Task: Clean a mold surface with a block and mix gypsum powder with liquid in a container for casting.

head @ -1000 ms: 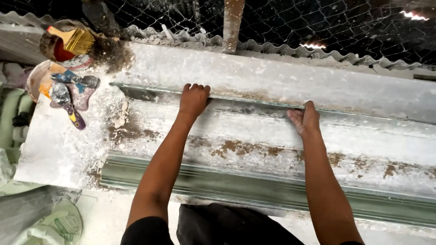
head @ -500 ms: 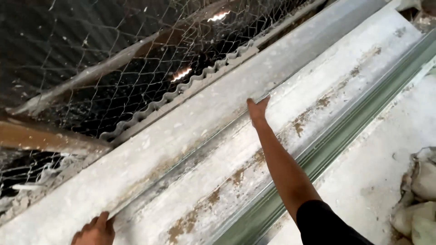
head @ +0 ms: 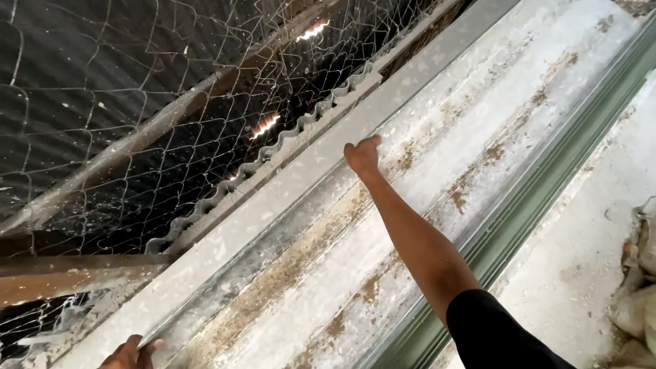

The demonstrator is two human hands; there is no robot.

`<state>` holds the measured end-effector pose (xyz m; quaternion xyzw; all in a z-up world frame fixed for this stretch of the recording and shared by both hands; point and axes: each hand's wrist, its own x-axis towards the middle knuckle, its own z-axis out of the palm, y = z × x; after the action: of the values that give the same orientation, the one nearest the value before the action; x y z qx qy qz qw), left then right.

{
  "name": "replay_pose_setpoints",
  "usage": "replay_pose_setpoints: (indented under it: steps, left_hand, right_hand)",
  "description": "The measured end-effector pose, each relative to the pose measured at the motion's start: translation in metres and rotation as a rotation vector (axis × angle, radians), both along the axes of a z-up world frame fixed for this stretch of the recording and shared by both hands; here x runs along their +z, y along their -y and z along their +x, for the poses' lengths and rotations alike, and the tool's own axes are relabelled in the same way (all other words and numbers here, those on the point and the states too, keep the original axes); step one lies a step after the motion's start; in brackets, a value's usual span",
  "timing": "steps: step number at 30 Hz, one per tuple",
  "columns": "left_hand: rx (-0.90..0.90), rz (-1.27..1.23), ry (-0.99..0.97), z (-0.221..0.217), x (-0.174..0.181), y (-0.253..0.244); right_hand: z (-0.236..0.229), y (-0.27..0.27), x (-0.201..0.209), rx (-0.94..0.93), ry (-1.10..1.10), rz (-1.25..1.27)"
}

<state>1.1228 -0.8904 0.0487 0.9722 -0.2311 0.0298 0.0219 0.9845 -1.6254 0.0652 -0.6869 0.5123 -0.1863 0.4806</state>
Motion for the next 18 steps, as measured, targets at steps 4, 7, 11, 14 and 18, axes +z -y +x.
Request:
replay_pose_setpoints:
  steps: [4, 7, 11, 14, 18]
  left_hand:
    - [0.076, 0.139, -0.129, 0.004, 0.027, 0.016]
    - [0.183, 0.428, -0.308, 0.025, 0.056, 0.039]
    - [0.251, 0.511, -0.459, 0.035, 0.105, 0.078]
    - [0.331, 0.386, -0.427, 0.039, 0.099, 0.083]
    - [0.412, 0.279, -0.532, 0.051, 0.093, 0.089]
  right_hand:
    - [0.033, 0.003, -0.012, 0.028, -0.013, -0.105]
    - [0.051, -0.012, 0.025, 0.061, -0.197, 0.02]
    - [0.074, -0.013, 0.05, 0.082, -0.384, 0.102]
    - [0.095, -0.014, 0.044, 0.085, -0.551, 0.084]
    - [0.116, -0.002, -0.003, 0.01, -0.725, -0.035]
